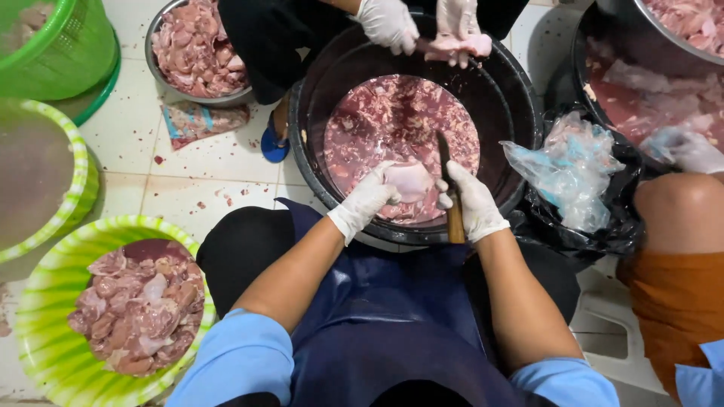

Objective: Trimming and processing raw chicken pieces with a knife in a production environment.

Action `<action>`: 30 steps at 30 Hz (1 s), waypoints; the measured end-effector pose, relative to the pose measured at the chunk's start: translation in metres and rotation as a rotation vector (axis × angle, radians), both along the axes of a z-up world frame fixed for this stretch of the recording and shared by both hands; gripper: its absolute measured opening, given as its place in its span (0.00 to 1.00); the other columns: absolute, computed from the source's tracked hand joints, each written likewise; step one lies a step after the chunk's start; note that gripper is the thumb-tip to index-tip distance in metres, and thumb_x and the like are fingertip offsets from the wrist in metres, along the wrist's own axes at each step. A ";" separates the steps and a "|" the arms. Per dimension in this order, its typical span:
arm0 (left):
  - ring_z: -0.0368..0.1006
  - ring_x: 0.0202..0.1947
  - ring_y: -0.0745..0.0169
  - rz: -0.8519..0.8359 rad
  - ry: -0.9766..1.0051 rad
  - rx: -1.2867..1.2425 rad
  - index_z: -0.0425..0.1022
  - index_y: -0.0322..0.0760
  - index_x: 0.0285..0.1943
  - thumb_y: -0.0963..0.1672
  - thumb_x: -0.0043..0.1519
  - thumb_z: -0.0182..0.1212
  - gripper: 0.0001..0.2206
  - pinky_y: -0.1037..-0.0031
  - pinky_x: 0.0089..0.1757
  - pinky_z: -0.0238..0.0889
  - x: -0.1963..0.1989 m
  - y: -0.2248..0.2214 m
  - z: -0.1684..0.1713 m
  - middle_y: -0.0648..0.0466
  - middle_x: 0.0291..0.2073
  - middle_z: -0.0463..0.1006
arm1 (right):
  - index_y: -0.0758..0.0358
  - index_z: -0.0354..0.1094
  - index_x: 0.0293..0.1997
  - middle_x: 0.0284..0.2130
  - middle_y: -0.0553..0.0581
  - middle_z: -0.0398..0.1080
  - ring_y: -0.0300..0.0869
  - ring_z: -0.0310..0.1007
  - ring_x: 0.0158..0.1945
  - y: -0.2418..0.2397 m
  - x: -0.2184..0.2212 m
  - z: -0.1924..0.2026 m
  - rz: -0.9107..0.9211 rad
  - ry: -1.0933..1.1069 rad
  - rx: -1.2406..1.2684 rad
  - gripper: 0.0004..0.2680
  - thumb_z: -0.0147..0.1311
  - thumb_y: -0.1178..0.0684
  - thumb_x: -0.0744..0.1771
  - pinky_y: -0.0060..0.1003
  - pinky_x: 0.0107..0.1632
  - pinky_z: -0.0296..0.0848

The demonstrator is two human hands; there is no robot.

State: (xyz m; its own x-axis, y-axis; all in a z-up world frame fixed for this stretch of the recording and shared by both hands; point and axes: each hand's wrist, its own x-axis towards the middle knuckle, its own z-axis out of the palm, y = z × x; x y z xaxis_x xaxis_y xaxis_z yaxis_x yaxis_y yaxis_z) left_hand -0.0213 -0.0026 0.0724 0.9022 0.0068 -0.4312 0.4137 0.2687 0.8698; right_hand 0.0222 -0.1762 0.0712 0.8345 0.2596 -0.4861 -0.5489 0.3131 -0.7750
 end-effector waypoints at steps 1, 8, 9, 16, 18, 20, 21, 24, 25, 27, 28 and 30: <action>0.74 0.36 0.48 -0.003 0.027 -0.082 0.57 0.50 0.67 0.34 0.43 0.57 0.38 0.71 0.26 0.76 0.002 -0.001 0.006 0.43 0.57 0.56 | 0.61 0.63 0.46 0.22 0.57 0.64 0.37 0.59 0.19 0.001 0.000 0.005 -0.022 0.021 0.025 0.08 0.53 0.50 0.66 0.24 0.18 0.55; 0.70 0.23 0.63 0.075 -0.072 -0.201 0.67 0.39 0.54 0.32 0.38 0.51 0.30 0.78 0.26 0.69 0.023 0.011 -0.094 0.55 0.26 0.69 | 0.65 0.59 0.56 0.21 0.59 0.60 0.39 0.58 0.17 0.025 -0.041 0.053 0.375 -0.156 0.105 0.14 0.52 0.55 0.65 0.29 0.13 0.59; 0.70 0.23 0.63 0.077 -0.068 -0.204 0.67 0.39 0.54 0.32 0.38 0.51 0.30 0.78 0.26 0.69 0.021 0.011 -0.087 0.55 0.26 0.69 | 0.65 0.59 0.56 0.21 0.59 0.60 0.39 0.58 0.17 0.025 -0.039 0.057 0.376 -0.152 0.103 0.14 0.52 0.55 0.65 0.29 0.13 0.59; 0.70 0.29 0.54 0.160 0.024 -0.498 0.66 0.38 0.54 0.31 0.41 0.45 0.29 0.68 0.34 0.71 -0.006 0.018 0.033 0.48 0.32 0.72 | 0.59 0.62 0.41 0.22 0.50 0.59 0.32 0.52 0.15 -0.001 0.002 0.012 0.140 0.018 0.198 0.08 0.46 0.47 0.68 0.24 0.20 0.52; 0.75 0.33 0.43 0.156 0.020 -0.562 0.68 0.39 0.52 0.30 0.40 0.45 0.29 0.54 0.38 0.75 -0.002 0.018 0.011 0.43 0.34 0.75 | 0.58 0.59 0.38 0.22 0.50 0.59 0.32 0.51 0.15 -0.002 0.002 0.021 0.044 0.043 0.172 0.08 0.46 0.46 0.68 0.26 0.22 0.52; 0.76 0.35 0.45 0.159 0.010 -0.544 0.67 0.39 0.52 0.30 0.40 0.46 0.29 0.54 0.39 0.75 -0.005 0.018 0.020 0.45 0.34 0.75 | 0.57 0.60 0.39 0.21 0.51 0.58 0.33 0.50 0.14 0.000 -0.003 0.030 0.067 0.060 0.184 0.09 0.48 0.44 0.68 0.26 0.21 0.53; 0.76 0.35 0.45 0.163 0.008 -0.544 0.67 0.39 0.52 0.30 0.40 0.46 0.29 0.54 0.39 0.75 0.000 0.016 0.011 0.45 0.34 0.75 | 0.57 0.60 0.39 0.21 0.51 0.58 0.33 0.50 0.14 0.000 -0.005 0.024 0.072 0.059 0.184 0.09 0.48 0.44 0.68 0.26 0.21 0.53; 0.73 0.32 0.57 0.155 -0.046 -0.443 0.65 0.41 0.53 0.31 0.39 0.52 0.30 0.66 0.39 0.75 0.012 0.009 -0.040 0.52 0.35 0.72 | 0.60 0.61 0.39 0.20 0.52 0.58 0.35 0.52 0.12 -0.003 -0.013 0.004 0.130 0.119 0.197 0.10 0.45 0.43 0.68 0.31 0.21 0.55; 0.73 0.38 0.59 0.112 -0.095 -0.315 0.66 0.44 0.55 0.32 0.39 0.59 0.32 0.67 0.40 0.74 0.017 0.008 -0.072 0.53 0.39 0.73 | 0.61 0.61 0.39 0.21 0.53 0.59 0.36 0.53 0.12 -0.005 -0.014 -0.002 0.149 0.108 0.207 0.11 0.46 0.44 0.68 0.32 0.22 0.57; 0.72 0.44 0.62 0.066 -0.147 -0.185 0.67 0.47 0.57 0.33 0.39 0.65 0.34 0.68 0.41 0.73 0.023 0.007 -0.100 0.53 0.44 0.73 | 0.62 0.61 0.40 0.21 0.54 0.59 0.37 0.55 0.12 -0.006 -0.013 -0.006 0.167 0.094 0.219 0.11 0.48 0.44 0.67 0.33 0.23 0.59; 0.73 0.42 0.63 0.029 -0.140 -0.202 0.68 0.47 0.55 0.33 0.40 0.66 0.31 0.70 0.38 0.74 0.021 0.008 -0.098 0.52 0.41 0.75 | 0.63 0.61 0.39 0.21 0.55 0.60 0.38 0.55 0.13 -0.006 -0.014 -0.004 0.158 0.039 0.251 0.10 0.48 0.46 0.67 0.32 0.22 0.58; 0.75 0.39 0.63 -0.009 -0.129 -0.218 0.69 0.46 0.53 0.34 0.41 0.67 0.29 0.72 0.35 0.75 0.015 0.005 -0.080 0.51 0.39 0.76 | 0.63 0.60 0.39 0.22 0.56 0.60 0.39 0.55 0.13 -0.009 -0.012 -0.008 0.147 -0.014 0.282 0.09 0.49 0.47 0.67 0.32 0.21 0.57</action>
